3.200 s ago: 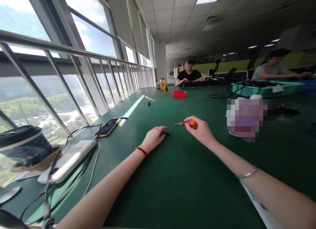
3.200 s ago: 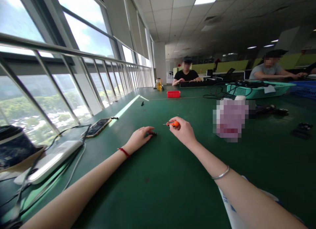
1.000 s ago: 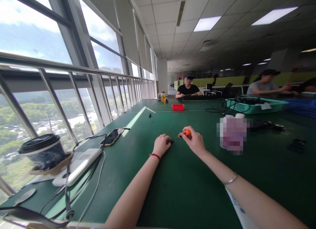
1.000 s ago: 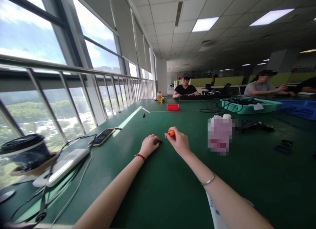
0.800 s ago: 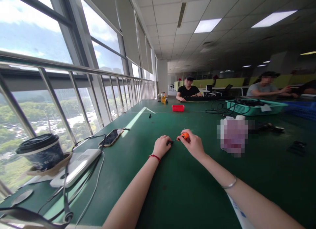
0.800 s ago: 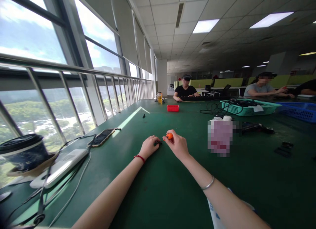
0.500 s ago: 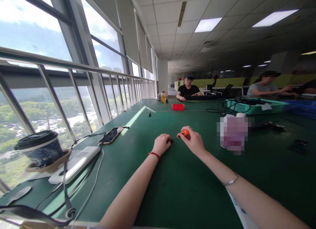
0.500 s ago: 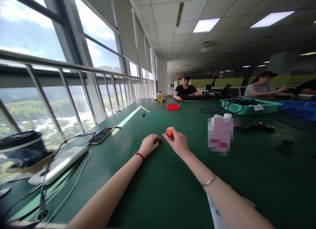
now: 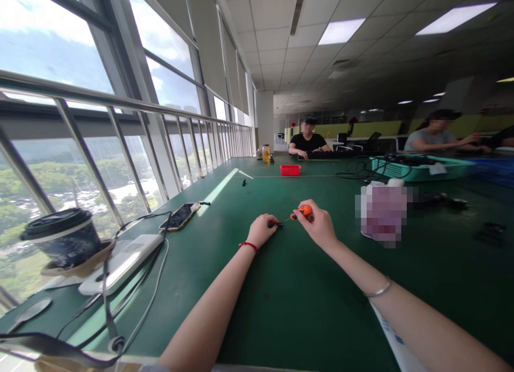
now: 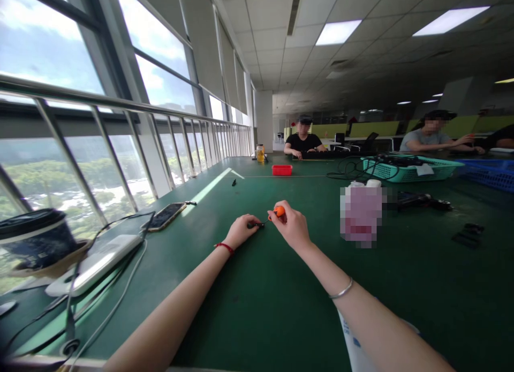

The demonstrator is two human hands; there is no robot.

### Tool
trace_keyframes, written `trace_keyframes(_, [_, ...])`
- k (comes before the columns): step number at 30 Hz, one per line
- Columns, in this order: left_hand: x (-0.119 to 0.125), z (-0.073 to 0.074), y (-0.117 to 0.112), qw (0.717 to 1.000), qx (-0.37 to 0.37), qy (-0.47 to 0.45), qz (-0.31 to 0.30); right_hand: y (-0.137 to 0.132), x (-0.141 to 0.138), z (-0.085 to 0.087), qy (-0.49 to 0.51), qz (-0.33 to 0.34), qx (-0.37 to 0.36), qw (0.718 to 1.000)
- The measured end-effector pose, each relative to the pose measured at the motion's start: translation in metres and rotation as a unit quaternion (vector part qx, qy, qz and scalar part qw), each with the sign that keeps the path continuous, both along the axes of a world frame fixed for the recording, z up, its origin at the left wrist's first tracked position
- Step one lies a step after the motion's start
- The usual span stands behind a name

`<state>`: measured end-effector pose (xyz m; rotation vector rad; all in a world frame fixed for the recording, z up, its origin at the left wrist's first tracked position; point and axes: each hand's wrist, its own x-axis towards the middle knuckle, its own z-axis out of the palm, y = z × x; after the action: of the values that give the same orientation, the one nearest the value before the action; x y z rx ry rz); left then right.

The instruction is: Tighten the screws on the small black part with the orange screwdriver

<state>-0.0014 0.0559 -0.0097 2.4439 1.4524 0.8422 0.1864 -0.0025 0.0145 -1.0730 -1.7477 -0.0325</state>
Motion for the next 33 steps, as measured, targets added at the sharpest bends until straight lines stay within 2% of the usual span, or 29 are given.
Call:
trace_keyframes(9, [-0.0006, -0.0050, 0.0058, 1.000, -0.002, -0.016, -0.008, -0.0011, 0.0002, -0.0012, 0.002, 0.012, 0.001, 1.000])
trace_keyframes(17, [0.0002, -0.0009, 0.0017, 1.000, -0.008, -0.011, -0.007, -0.0028, -0.0014, -0.0007, -0.002, 0.016, -0.020, 1.000])
trace_keyframes(33, [0.0006, -0.0006, -0.0004, 1.000, 0.001, 0.005, -0.017, -0.0029, 0.0001, 0.0008, 0.007, 0.006, -0.017, 1.000])
